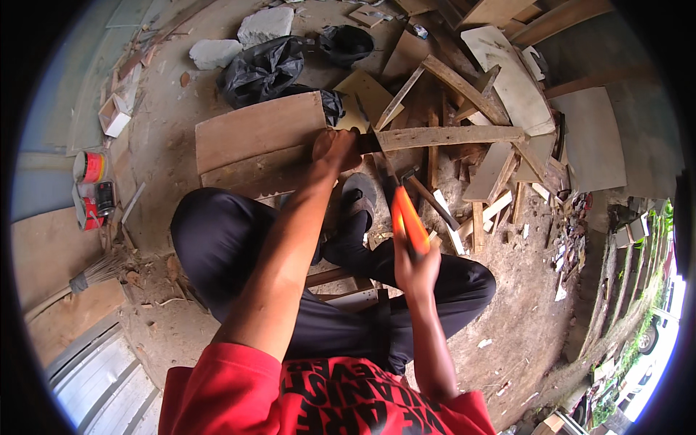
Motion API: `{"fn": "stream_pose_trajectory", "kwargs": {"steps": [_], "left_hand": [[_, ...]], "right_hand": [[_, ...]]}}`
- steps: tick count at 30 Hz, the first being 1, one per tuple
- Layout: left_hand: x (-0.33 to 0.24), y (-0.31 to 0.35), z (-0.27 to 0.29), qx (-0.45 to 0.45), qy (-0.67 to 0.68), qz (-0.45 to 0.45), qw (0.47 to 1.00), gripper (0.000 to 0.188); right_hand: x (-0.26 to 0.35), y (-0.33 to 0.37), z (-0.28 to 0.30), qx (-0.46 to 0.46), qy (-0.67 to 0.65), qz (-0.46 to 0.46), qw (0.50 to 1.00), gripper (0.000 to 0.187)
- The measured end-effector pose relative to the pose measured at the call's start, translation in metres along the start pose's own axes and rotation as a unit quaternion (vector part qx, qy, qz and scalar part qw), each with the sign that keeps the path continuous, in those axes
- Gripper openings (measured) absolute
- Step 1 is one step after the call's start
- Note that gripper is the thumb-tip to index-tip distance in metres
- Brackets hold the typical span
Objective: The person sits on the floor and uses a hammer to pry apart and break down a wooden frame. They repeatedly strike the joints to separate the pieces and then lift the disassembled frame to inspect it.
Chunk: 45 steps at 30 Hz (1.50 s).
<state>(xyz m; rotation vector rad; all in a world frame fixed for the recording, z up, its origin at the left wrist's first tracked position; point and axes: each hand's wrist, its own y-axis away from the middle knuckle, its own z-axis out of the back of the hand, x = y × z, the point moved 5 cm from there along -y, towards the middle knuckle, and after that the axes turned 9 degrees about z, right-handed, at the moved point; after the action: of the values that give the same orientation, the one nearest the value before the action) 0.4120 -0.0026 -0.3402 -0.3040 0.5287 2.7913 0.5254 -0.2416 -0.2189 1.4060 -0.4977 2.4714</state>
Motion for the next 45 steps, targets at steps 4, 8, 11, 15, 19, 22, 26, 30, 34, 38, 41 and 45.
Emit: {"fn": "stream_pose_trajectory", "kwargs": {"steps": [4,8,11,15,19,22,26,30,34,38,41,45], "left_hand": [[-0.005,0.0,0.007,0.021,-0.016,0.013,1.0,0.033],[-0.002,0.001,0.007,0.02,-0.018,0.017,1.0,0.032],[0.002,0.002,0.007,-0.024,-0.003,0.009,1.0,0.032],[0.007,-0.005,-0.002,-0.047,-0.013,0.001,0.999,0.03],[0.007,-0.007,-0.01,-0.061,0.012,-0.004,0.998,0.032],[0.006,-0.01,-0.013,-0.059,0.02,0.003,0.998,0.033],[0.002,0.001,0.001,-0.014,0.038,0.024,0.999,0.033],[0.009,-0.01,-0.014,-0.1,0.013,-0.058,0.993,0.027],[0.001,-0.006,-0.004,-0.08,0.005,-0.022,0.997,0.025],[0.008,-0.002,-0.001,-0.025,-0.006,0.005,1.0,0.026],[0.012,-0.011,-0.013,-0.018,-0.035,-0.018,0.999,0.033],[0.005,-0.001,-0.001,-0.026,-0.025,0.001,0.999,0.033]], "right_hand": [[-0.016,-0.08,-0.054,0.049,0.04,-0.079,0.995,0.026],[-0.01,-0.08,-0.065,0.042,0.011,-0.053,0.998,0.019],[-0.004,-0.042,-0.045,0.03,0.024,-0.009,0.999,0.016],[0.005,0.031,0.004,0.043,0.008,-0.093,0.995,0.018],[0.033,0.084,0.05,0.048,0.034,-0.157,0.986,0.019],[0.032,0.073,0.049,0.035,0.022,-0.119,0.992,0.017],[-0.013,-0.023,-0.02,-0.009,0.02,-0.028,0.999,0.017],[-0.006,-0.119,-0.086,0.039,0.033,-0.023,0.998,0.02],[-0.012,-0.105,-0.079,0.034,0.037,-0.034,0.998,0.02],[-0.011,-0.026,-0.039,0.031,0.005,-0.038,0.999,0.02],[-0.005,0.042,0.0,0.021,-0.012,-0.074,0.997,0.017],[0.021,0.083,0.04,0.037,0.019,-0.154,0.987,0.018]]}}
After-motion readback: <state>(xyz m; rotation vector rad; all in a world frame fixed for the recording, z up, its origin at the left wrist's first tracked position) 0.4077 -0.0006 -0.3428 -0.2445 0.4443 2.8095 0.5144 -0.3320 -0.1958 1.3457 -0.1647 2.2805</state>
